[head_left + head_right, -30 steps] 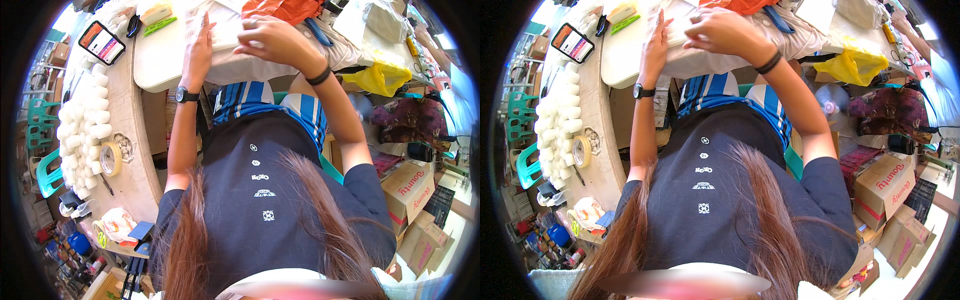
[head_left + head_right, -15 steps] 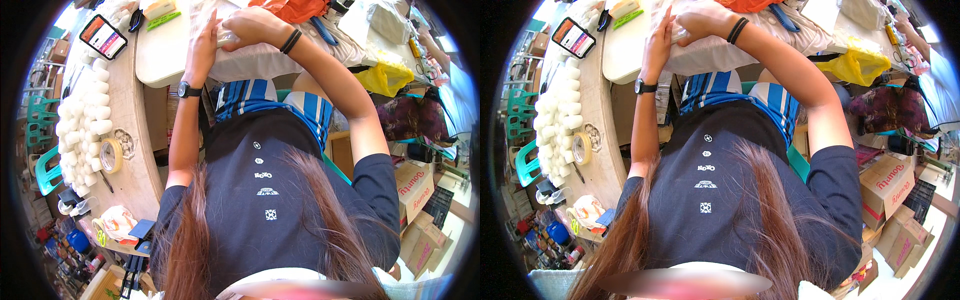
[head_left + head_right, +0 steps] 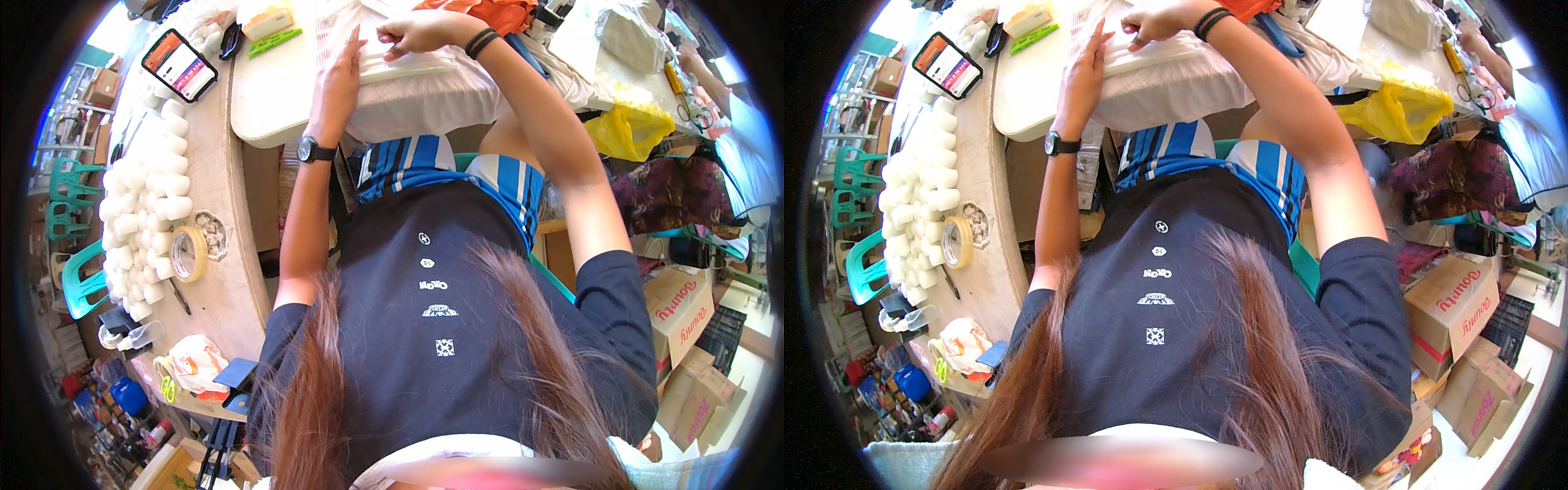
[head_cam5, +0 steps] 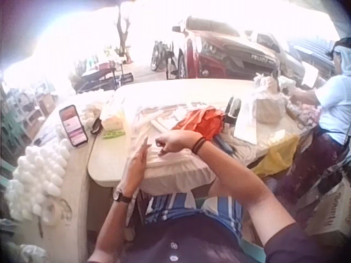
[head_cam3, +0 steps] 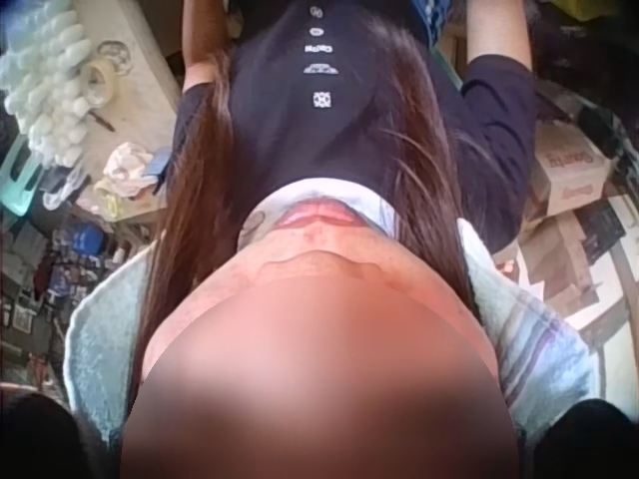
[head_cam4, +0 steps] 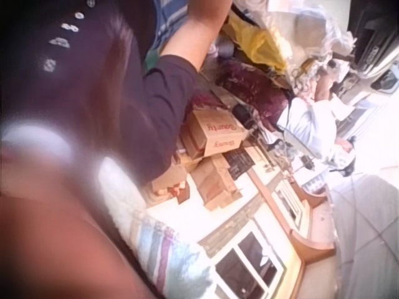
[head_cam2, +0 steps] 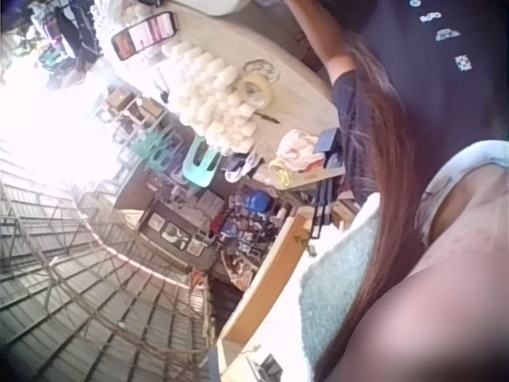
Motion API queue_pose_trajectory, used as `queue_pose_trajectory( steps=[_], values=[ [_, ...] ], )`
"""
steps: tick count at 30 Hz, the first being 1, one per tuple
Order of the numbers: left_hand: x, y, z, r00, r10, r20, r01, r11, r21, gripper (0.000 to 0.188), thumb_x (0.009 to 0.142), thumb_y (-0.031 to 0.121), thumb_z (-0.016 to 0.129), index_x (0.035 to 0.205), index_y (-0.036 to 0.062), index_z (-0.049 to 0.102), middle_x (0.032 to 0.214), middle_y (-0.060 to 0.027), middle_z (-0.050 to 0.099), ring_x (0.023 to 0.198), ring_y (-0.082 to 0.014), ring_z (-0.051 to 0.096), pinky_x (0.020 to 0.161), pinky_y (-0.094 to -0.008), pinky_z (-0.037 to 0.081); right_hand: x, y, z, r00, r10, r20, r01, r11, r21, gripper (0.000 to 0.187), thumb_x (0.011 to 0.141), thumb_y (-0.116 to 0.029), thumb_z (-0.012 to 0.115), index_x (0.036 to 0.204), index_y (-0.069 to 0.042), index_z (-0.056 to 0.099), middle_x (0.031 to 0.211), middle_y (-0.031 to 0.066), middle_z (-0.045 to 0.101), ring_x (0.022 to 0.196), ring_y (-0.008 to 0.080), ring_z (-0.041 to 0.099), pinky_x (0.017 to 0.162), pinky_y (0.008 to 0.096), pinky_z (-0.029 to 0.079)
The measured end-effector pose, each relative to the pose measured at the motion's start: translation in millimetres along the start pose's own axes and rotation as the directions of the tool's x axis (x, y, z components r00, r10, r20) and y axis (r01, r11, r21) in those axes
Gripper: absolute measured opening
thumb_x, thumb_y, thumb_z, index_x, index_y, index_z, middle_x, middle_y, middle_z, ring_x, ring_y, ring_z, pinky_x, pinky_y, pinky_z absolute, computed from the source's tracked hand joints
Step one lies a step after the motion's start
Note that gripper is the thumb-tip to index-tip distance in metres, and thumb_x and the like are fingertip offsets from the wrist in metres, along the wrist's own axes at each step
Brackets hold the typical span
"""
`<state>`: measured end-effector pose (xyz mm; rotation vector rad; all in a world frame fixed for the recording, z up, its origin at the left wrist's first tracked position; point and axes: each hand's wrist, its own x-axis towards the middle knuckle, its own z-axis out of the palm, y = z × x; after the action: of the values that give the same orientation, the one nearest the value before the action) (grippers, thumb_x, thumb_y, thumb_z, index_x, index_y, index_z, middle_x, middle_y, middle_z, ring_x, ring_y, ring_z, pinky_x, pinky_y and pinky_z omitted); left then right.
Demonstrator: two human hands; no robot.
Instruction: The person repeatedly picks up small white cylindrical objects, rolls them into balls, and places them on a table. The person also handles a red cloth and a stapler, occasionally adjusting items on the table.
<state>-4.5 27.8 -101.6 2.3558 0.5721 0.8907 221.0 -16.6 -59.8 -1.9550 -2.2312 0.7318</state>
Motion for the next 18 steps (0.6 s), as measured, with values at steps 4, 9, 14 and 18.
queue_pose_trajectory(
  steps=[4,9,14,18],
  values=[
    [-1.0,3.3,0.5,0.999,-0.002,-0.043,0.0,0.999,-0.043,0.046,0.107,0.022,0.044,0.153,0.0201,0.039,0.13,-0.0061,0.066,0.118,-0.0326,0.063,0.101,-0.041,0.047,-12.3,-12.7,-0.3,0.947,0.121,-0.299,-0.113,0.993,0.042,0.027,0.095,-0.026,0.062,0.114,-0.007,0.059,0.098,0.0149,0.063,0.09,0.0264,0.06,0.08,0.0368,0.047],
    [-3.2,13.0,-9.1,0.92,0.117,-0.373,-0.105,0.993,0.052,0.046,0.102,0.022,0.053,0.143,0.0016,0.047,0.143,-0.0268,0.049,0.131,-0.0391,0.05,0.101,-0.0437,0.047,-3.0,-25.9,11.4,0.955,0.027,-0.295,-0.029,1.0,-0.003,0.042,0.097,-0.045,0.06,0.116,-0.007,0.067,0.107,0.0181,0.069,0.103,0.0332,0.065,0.088,0.0406,0.05],
    [-58.3,46.2,-12.1,0.873,-0.138,-0.467,0.107,0.99,-0.091,0.039,0.1,0.015,0.056,0.135,-0.0013,0.051,0.126,-0.0203,0.054,0.12,-0.0307,0.055,0.091,-0.038,0.053,20.1,-15.2,5.2,0.981,0.006,-0.195,0.012,0.996,0.092,0.051,0.092,-0.05,0.067,0.113,-0.003,0.068,0.104,0.0159,0.07,0.097,0.0283,0.064,0.084,0.037,0.05],
    [-103.0,55.4,-7.2,0.846,-0.527,-0.085,0.393,0.722,-0.569,0.031,0.102,0.017,0.057,0.126,-0.0027,0.053,0.116,-0.0153,0.059,0.1,-0.0199,0.063,0.082,-0.0299,0.054,31.5,-22.5,3.3,0.986,-0.127,-0.108,0.133,0.99,0.054,0.059,0.088,-0.055,0.07,0.114,-0.002,0.068,0.103,0.014,0.069,0.097,0.026,0.063,0.083,0.0357,0.049]
  ],
)
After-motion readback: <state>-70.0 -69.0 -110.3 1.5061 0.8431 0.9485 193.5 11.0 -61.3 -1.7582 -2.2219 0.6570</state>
